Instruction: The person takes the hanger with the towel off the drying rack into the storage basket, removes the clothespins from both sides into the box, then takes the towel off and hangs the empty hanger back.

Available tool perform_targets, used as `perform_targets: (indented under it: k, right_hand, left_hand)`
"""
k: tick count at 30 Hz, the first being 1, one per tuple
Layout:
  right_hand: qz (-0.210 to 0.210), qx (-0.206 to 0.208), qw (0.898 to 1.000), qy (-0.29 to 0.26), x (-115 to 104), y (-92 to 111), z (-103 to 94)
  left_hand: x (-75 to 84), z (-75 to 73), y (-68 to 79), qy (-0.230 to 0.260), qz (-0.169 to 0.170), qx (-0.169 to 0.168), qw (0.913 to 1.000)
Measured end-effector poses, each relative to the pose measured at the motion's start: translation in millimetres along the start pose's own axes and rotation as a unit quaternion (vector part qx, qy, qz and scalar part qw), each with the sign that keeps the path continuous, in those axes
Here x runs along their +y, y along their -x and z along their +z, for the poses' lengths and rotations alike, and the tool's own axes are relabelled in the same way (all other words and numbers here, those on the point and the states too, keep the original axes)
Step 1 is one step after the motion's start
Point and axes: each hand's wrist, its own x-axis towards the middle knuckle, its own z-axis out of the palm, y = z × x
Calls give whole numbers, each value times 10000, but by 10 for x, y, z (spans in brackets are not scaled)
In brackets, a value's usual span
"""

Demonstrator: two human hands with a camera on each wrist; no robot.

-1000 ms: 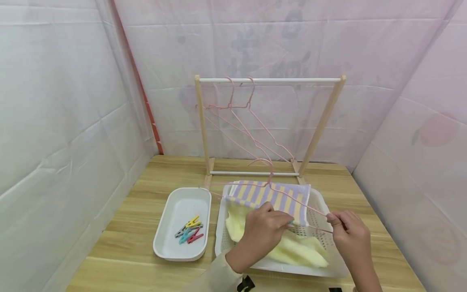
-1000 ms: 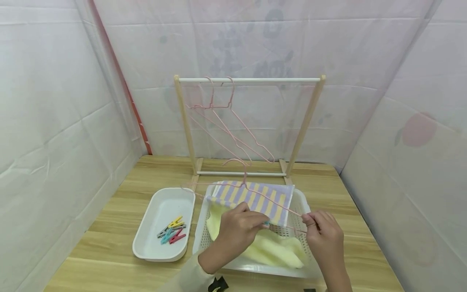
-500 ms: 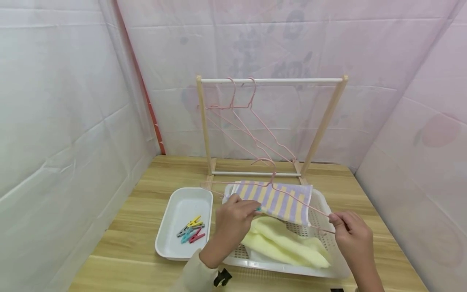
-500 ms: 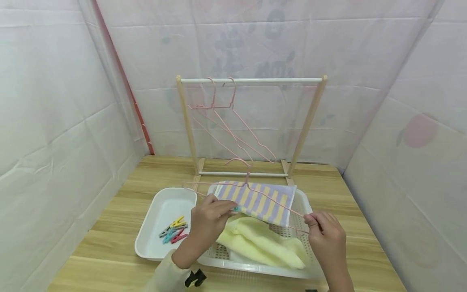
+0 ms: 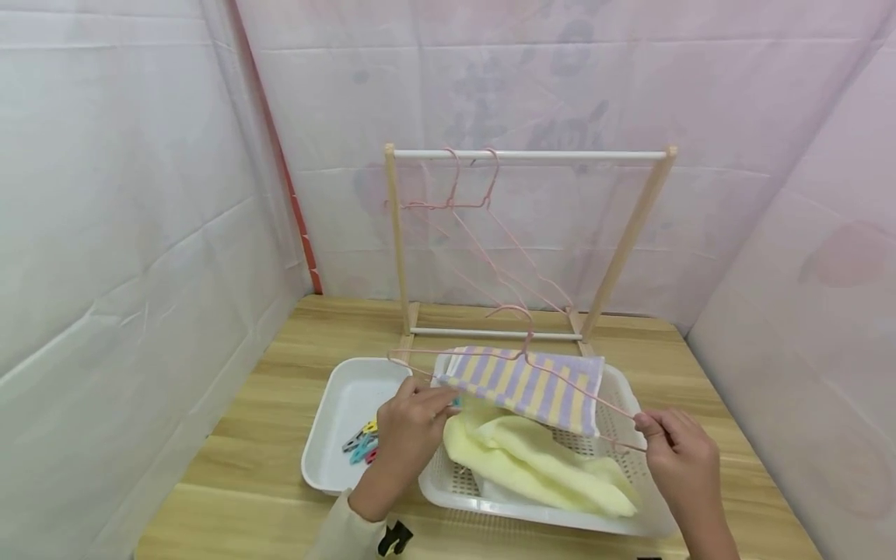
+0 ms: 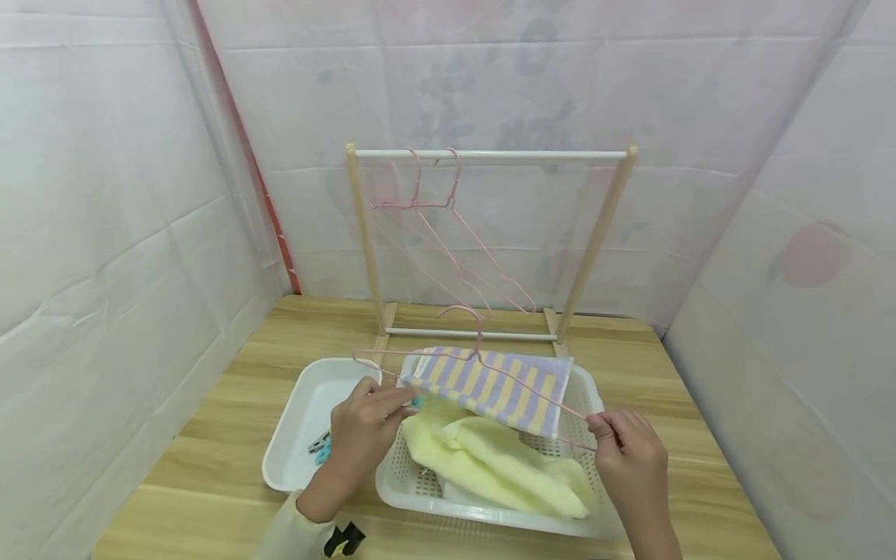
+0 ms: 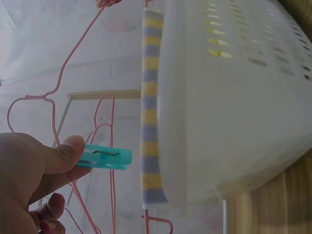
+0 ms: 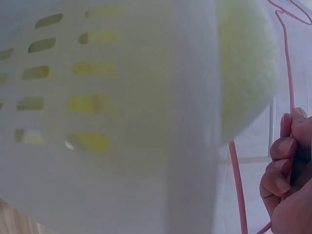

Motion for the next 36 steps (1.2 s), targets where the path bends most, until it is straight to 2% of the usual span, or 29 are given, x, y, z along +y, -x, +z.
perform_targets:
  k: [4, 8, 11, 14, 19, 24, 30, 36]
  right_hand:
    - [16, -6, 10000, 46, 7, 15, 16]
    - [-4, -52, 10000, 69, 11, 38, 33]
    - [11, -52, 10000, 29, 6, 45, 34]
    - [8, -45, 10000, 10, -4, 43, 28]
    - [-63, -64, 10000, 32, -24, 26, 11]
    - [-50, -51, 10000, 32, -34, 16, 9]
    - [-56, -54, 10000, 29, -36, 13, 15]
    - [-65, -69, 9999, 43, -31, 8, 13]
  left_hand:
    - [-82, -59, 73, -161, -122, -107, 9997]
    - [-202, -112, 151, -286, -234, -66, 9993]
    - [-326, -148, 222, -456, -408, -83, 9981]
    - [-455, -175, 312, -670, -690, -263, 9950]
    - [-619, -190, 458, -901, -1234, -749, 9854]
    - [-704, -170, 563, -1002, -1645, -1236, 9735]
    - [-754, -149, 661, -1249, -1847, -1727, 9594]
    - [-780, -152, 665, -1467, -1909, -2251, 9441]
